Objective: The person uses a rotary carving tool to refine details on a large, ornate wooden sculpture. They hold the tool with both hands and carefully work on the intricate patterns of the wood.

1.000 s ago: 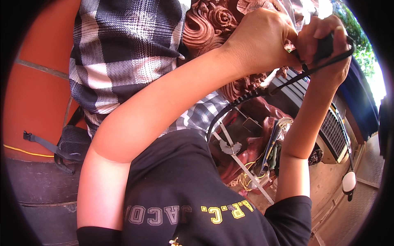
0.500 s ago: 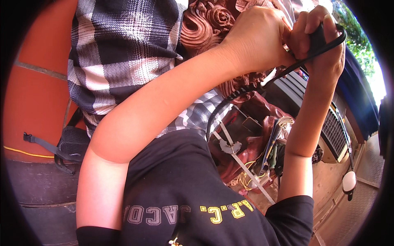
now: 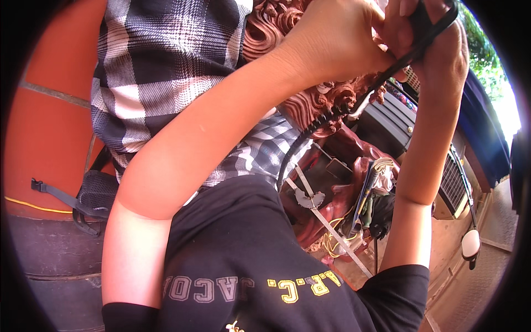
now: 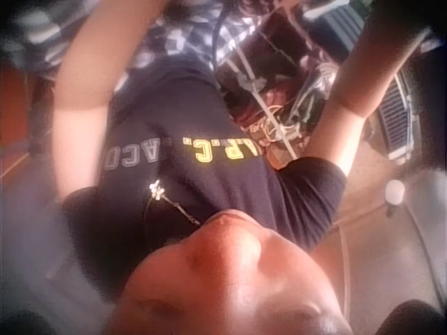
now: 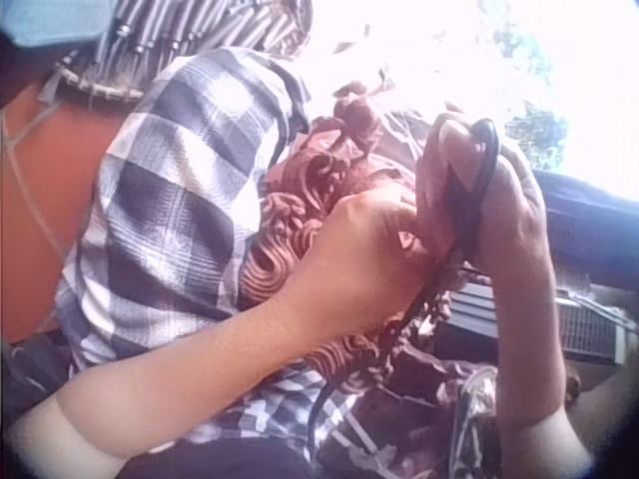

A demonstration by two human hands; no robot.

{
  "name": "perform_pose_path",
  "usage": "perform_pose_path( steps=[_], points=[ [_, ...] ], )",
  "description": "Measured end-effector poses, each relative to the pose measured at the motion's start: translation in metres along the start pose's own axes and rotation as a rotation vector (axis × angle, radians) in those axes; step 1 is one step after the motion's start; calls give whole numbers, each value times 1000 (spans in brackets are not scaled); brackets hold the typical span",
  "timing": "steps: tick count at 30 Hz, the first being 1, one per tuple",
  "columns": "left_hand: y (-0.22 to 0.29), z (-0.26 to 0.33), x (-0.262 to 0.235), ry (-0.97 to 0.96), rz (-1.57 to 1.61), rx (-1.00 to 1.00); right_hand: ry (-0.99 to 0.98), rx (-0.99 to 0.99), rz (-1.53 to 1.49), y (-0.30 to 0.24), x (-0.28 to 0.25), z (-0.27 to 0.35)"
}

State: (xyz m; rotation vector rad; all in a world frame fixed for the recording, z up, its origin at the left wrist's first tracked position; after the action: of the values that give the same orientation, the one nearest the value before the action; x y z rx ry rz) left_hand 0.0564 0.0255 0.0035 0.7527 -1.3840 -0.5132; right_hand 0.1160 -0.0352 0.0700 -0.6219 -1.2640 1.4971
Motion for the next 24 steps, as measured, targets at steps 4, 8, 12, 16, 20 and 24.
perform_pose_path(
  steps=[4,8,12,16,20,24],
  points=[
    [-5,3,4,3,10,-108,18,-221,1058,-22,5,11],
    [-2,7,5,69,-184,-3,-11,-64,992,-25,3,16],
    [2,6,3,-26,-242,-117,8,-73,985,-22,-4,22],
    [-21,9,16,94,-532,116,-7,-94,1004,-19,-7,19],
    [-18,10,22,56,-522,139,-124,50,805,4,-93,18],
    [-13,9,15,123,-458,161,-14,-149,958,-32,9,17]
  ],
)
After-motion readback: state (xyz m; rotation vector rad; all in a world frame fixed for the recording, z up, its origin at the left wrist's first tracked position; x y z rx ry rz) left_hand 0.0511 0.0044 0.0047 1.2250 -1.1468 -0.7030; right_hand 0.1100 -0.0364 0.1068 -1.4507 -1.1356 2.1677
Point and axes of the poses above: each hand's wrist, its own z-axis away from the middle knuckle, its own x-axis out of the palm, y = z × x, the point moved 5 cm from there along -z, towards the middle knuckle, and after that the axes turned 10 degrees about y, right-handed, at the moved point
